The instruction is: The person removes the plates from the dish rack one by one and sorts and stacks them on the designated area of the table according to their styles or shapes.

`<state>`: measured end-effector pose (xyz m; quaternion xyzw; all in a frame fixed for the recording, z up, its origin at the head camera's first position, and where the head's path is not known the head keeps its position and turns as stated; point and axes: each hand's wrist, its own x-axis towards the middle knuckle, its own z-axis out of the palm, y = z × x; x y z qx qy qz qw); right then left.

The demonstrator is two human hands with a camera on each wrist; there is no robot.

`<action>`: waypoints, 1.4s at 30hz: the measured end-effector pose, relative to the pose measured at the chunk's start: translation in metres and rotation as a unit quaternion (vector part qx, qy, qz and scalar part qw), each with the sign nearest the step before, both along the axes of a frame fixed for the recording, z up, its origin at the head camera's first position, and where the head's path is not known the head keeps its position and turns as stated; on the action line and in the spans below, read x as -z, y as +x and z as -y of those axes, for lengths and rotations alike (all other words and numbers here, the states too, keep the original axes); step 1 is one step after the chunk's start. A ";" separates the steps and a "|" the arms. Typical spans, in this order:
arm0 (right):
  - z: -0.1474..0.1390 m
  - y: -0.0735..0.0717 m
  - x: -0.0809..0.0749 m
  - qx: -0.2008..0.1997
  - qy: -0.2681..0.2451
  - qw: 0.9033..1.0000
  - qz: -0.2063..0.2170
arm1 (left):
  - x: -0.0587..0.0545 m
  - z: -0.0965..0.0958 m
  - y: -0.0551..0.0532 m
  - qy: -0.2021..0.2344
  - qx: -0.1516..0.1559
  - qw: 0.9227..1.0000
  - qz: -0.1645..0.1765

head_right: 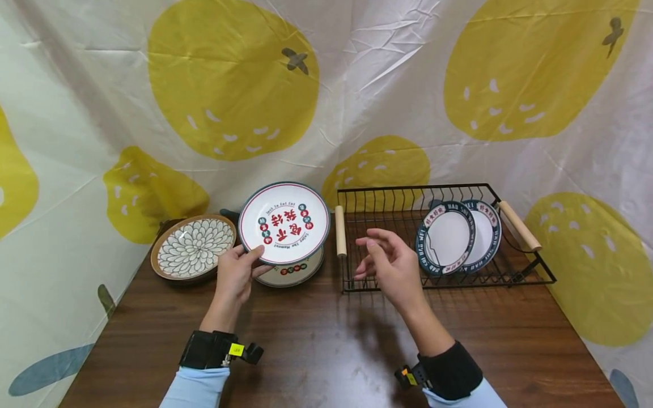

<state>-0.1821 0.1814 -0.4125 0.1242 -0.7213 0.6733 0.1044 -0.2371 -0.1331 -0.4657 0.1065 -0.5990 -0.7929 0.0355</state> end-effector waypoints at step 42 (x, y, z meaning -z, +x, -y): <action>-0.011 0.000 0.002 0.025 0.001 0.999 0.021 | 0.045 0.031 -0.018 -0.397 0.078 0.892 0.200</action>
